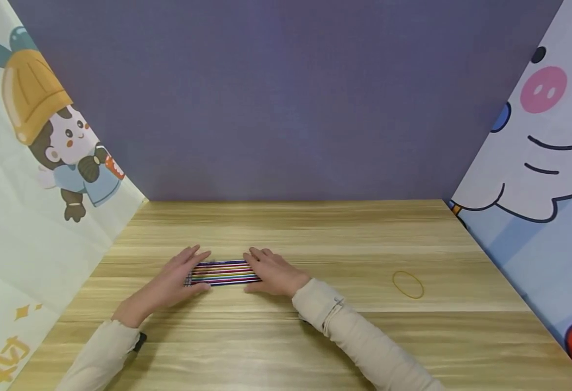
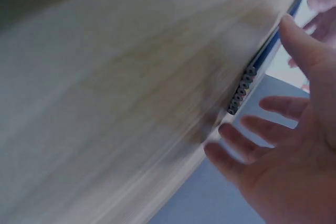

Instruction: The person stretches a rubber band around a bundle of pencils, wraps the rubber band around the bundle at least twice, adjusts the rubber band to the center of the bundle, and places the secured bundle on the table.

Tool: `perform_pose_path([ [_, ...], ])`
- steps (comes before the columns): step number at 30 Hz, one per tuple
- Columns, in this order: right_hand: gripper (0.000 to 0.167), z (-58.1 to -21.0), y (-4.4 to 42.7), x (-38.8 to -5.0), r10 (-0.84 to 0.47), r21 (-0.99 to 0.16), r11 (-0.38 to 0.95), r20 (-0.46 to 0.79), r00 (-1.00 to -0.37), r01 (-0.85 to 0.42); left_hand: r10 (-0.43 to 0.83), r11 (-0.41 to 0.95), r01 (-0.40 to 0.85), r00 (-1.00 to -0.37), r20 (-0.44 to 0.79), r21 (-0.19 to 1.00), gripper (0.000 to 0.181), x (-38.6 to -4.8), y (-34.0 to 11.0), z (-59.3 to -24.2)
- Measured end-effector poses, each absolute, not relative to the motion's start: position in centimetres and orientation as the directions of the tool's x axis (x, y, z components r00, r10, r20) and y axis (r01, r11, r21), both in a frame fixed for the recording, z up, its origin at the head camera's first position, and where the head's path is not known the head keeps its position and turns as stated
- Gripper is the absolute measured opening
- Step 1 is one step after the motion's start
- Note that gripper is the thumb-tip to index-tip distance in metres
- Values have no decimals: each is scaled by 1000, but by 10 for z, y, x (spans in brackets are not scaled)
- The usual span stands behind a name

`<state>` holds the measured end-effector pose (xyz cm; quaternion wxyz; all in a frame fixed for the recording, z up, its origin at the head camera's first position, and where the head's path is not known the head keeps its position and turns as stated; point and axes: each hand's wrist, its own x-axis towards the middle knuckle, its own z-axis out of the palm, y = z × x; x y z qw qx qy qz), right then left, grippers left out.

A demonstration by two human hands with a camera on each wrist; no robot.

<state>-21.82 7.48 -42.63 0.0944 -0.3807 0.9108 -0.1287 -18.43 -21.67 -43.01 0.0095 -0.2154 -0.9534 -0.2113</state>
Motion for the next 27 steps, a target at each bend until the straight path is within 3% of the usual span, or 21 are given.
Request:
perform_pose_path([
  [6,78,-429,68,-219,-741,-227,664,-66,-668,-713,420,837,440,-898,134,325,68,-185,-218,-429],
  [14,61,-428,59,-219,-771,-160,622,40,-635,-766,455,833,459,-886,88,309,64,-186,-215,-431],
  [20,52,-429,55,-221,-762,-168,628,68,-644,-760,461,838,485,-874,152,250,56,-188,-211,-433],
  [27,55,-429,51,-227,-757,-160,632,78,-648,-758,424,862,449,-893,148,236,52,-189,-209,-431],
])
